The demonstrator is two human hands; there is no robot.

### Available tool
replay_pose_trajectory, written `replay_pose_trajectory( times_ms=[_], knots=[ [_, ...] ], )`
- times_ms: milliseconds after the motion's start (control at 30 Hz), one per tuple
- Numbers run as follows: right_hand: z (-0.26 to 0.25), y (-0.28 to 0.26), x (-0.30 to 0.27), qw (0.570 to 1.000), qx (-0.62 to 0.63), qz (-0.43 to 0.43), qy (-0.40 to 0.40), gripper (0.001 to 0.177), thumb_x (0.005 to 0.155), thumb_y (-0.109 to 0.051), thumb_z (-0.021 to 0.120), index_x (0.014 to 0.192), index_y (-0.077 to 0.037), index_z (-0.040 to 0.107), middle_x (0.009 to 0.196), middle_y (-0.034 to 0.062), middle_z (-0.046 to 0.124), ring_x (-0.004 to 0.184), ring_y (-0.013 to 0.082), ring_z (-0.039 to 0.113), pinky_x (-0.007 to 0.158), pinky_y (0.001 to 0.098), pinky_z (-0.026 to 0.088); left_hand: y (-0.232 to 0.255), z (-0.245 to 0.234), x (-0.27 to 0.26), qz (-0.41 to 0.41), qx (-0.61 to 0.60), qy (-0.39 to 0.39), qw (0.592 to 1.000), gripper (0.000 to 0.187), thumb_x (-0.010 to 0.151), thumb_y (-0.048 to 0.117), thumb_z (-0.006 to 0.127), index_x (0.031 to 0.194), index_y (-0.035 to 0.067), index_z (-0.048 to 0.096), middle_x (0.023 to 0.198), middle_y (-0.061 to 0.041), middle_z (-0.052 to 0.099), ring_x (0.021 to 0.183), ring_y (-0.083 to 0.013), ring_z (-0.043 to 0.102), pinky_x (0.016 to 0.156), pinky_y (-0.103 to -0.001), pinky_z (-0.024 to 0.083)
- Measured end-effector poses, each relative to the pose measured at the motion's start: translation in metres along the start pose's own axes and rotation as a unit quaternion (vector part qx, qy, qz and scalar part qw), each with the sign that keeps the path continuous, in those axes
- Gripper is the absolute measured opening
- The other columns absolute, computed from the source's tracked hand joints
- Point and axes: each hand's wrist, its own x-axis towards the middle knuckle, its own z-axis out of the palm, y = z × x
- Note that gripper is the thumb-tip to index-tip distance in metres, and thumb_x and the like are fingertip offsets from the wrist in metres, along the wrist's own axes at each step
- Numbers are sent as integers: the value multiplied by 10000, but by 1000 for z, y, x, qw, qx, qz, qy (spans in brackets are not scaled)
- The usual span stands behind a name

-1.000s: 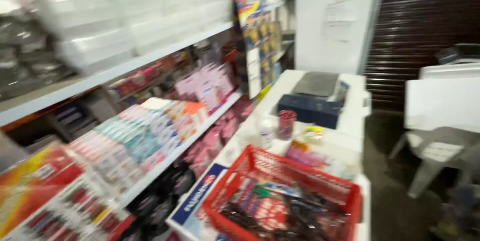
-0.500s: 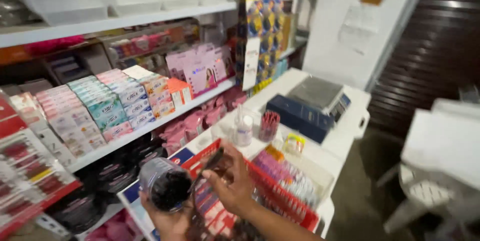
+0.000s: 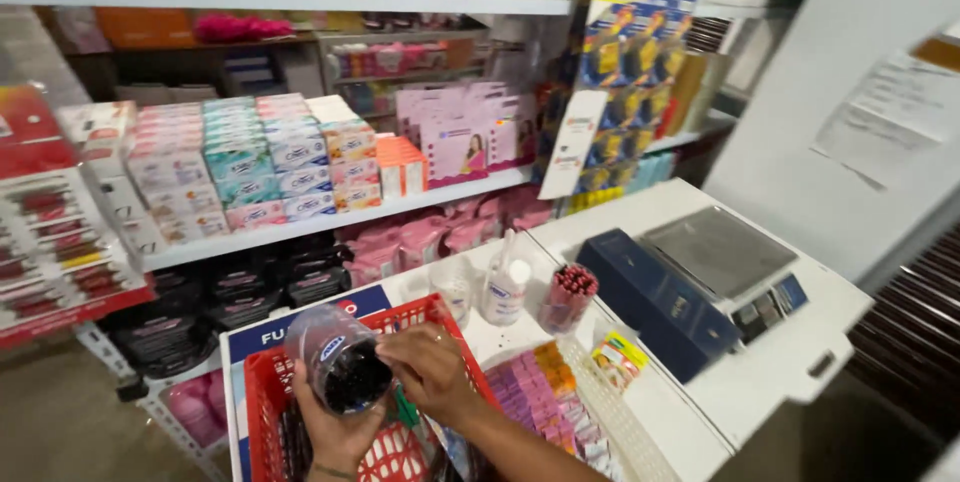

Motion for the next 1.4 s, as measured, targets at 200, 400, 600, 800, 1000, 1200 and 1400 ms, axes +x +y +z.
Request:
replay_pose_trajectory(
  times_ms=[200, 400, 600, 800, 1000, 1200, 1400],
  knots=[
    [27, 20, -29, 994, 10, 107, 30, 258, 861, 34, 767, 1099, -67, 757, 1041, 97, 753, 933, 269, 699, 813, 386, 553, 3, -26, 11, 32, -32, 9, 999, 725, 913, 755, 527, 1314, 161, 636, 1229, -69, 695, 1109, -252, 653, 943, -454, 517],
    [35, 31, -68, 990, 17, 140, -26, 280, 816, 60, 732, 1026, -109, 810, 940, 59, 620, 891, 246, 628, 794, 348, 492, -5, -13, -5, 50, 95, 81, 991, 617, 866, 650, 523, 1331, 249, 578, 1242, -53, 669, 1141, -244, 636, 978, -501, 495],
    [22, 14, -48, 978, -9, 197, 65, 365, 831, -71, 786, 1119, -116, 565, 1170, 135, 511, 1078, 282, 550, 938, 415, 479, -12, -25, 10, -14, 14, 107, 994, 682, 900, 726, 440, 1303, 208, 628, 1211, -29, 685, 1086, -242, 656, 958, -477, 513],
    [26, 33, -55, 969, -20, 211, -126, 523, 915, -115, 742, 1410, -47, 585, 1375, 207, 597, 1322, 377, 528, 1105, 467, 396, -8, -23, 10, -72, 106, 129, 983, 686, 910, 679, 397, 1317, 169, 605, 1260, -89, 663, 1160, -284, 618, 997, -538, 486],
    [46, 85, -99, 907, 83, 402, -97, 419, 978, -65, 504, 1372, -74, 645, 1270, 140, 713, 1166, 247, 715, 1011, 351, 546, -7, -23, 10, -70, 205, 130, 967, 732, 915, 650, 349, 1400, 132, 532, 1363, -116, 625, 1282, -294, 561, 1045, -577, 434],
    [55, 66, -95, 672, 490, 544, 115, 494, 1042, -154, 290, 1455, -46, 539, 1322, 198, 671, 1120, 293, 713, 905, 420, 633, -7, -25, 7, 28, 133, 115, 984, 645, 991, 536, 432, 1464, 99, 454, 1380, -104, 541, 1306, -270, 511, 1110, -493, 417],
    [69, 68, -115, 517, 539, 658, 97, 510, 1099, -294, 256, 1468, 4, 445, 1295, 287, 655, 1093, 430, 718, 795, 504, 614, 2, -18, -2, 84, 117, -29, 989, 668, 948, 573, 489, 1428, 108, 500, 1339, -77, 620, 1264, -238, 595, 1069, -460, 471]
  ],
)
